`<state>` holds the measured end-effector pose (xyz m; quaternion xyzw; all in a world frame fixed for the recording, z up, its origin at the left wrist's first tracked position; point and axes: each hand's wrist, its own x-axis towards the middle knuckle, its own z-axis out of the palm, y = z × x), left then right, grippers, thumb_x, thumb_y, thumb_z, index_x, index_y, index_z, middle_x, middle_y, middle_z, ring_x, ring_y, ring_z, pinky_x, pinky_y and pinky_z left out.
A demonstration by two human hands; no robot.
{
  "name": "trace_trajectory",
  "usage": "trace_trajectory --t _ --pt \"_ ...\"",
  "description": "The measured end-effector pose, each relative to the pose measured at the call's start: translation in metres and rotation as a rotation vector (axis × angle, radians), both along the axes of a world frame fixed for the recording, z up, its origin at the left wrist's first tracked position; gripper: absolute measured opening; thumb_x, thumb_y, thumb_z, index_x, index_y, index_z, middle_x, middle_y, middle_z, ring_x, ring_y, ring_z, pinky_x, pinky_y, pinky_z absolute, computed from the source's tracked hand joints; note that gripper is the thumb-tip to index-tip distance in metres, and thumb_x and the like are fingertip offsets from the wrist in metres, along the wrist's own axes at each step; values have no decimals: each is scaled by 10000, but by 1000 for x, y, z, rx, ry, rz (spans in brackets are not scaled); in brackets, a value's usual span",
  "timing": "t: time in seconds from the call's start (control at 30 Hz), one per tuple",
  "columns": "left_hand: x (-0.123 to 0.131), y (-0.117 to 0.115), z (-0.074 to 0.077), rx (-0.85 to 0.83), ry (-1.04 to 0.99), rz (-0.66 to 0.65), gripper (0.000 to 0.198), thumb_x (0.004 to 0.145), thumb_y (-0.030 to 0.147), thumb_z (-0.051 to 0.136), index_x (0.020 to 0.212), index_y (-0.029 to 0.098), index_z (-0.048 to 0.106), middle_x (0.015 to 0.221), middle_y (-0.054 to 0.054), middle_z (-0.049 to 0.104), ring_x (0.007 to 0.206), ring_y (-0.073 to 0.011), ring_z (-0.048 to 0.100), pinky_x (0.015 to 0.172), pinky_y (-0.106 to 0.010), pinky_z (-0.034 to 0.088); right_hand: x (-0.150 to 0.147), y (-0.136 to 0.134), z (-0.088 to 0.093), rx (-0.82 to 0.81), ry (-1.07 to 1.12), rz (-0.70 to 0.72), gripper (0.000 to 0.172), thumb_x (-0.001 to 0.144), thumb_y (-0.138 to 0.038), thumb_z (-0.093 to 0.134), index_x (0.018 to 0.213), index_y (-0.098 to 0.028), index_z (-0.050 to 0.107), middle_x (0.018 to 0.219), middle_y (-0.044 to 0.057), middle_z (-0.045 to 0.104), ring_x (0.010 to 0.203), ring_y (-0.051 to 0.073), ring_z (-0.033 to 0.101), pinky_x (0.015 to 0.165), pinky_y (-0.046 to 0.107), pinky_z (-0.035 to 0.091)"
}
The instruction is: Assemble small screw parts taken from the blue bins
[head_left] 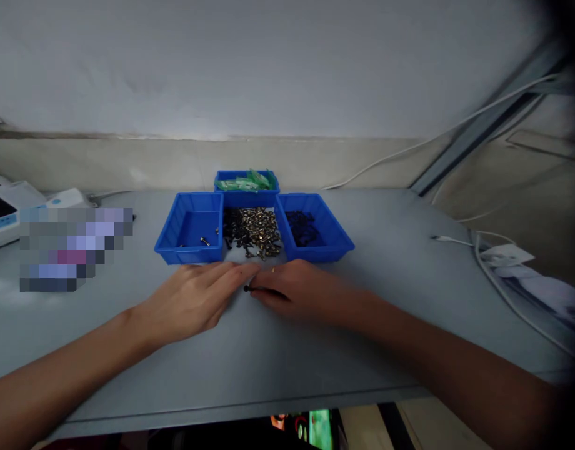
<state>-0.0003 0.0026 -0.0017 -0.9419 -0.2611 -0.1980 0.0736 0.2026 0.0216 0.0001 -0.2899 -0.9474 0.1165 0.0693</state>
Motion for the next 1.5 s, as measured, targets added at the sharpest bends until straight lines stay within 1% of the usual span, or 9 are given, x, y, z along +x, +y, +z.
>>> trace_trajectory --t 0.23,0.4,0.6,0.73,0.87,1.03,1.2,1.33,1.5 --pt "2 1 -1 -30 26 5 253 854 114 305 1046 123 471 766 -42 588 680 -143 582 561 -250 484 -1 0 1 29 25 27 228 841 -237 413 904 -138 609 728 41 638 623 132 553 556 236 378" --pt "3 2 -1 -68 16 -2 246 847 108 315 1030 116 480 763 -41 606 672 -153 594 562 -265 494 -1 1 0 -6 25 28 243 848 -246 404 956 -135 591 750 39 638 630 131 558 562 235 382" --pt "2 2 -2 -49 70 22 246 862 148 301 984 114 513 634 -30 587 564 -147 573 505 -264 467 0 2 0 -20 14 -9 223 857 -261 394 896 -162 590 731 21 622 626 123 555 570 230 379" --pt "3 1 -2 -87 67 40 235 852 184 335 965 137 536 622 -15 570 559 -137 553 515 -263 451 -1 1 2 -12 -8 -30 204 847 -260 419 834 -150 590 711 25 616 620 129 554 558 235 369" --pt "3 0 -2 -103 54 57 220 836 248 378 929 149 551 601 -3 557 554 -133 544 506 -258 438 -1 1 0 -2 -18 -62 172 837 -236 426 873 -163 578 717 17 617 612 123 553 542 228 357" --pt "2 1 -3 -67 40 92 222 868 260 364 882 146 554 627 -12 584 581 -128 564 524 -246 445 0 1 0 34 -37 -56 206 860 -254 378 911 -173 560 704 10 609 600 125 547 525 227 343" --pt "2 1 -4 -80 65 86 236 874 274 348 851 146 545 614 -15 576 565 -127 551 512 -245 426 0 0 5 -9 -40 -45 201 856 -227 382 897 -164 568 725 16 612 627 122 550 558 227 355" --pt "2 1 -4 -89 70 78 228 877 270 346 830 150 534 621 -15 572 570 -125 546 524 -244 418 0 1 4 -35 -30 -51 191 850 -238 398 902 -169 568 738 13 612 636 123 550 565 228 355" --pt "2 0 -3 -90 102 119 267 873 292 343 721 150 510 561 -3 532 524 -125 525 490 -241 390 -1 1 4 -36 -17 -62 159 834 -231 430 794 -162 567 680 1 589 579 108 523 526 218 325"
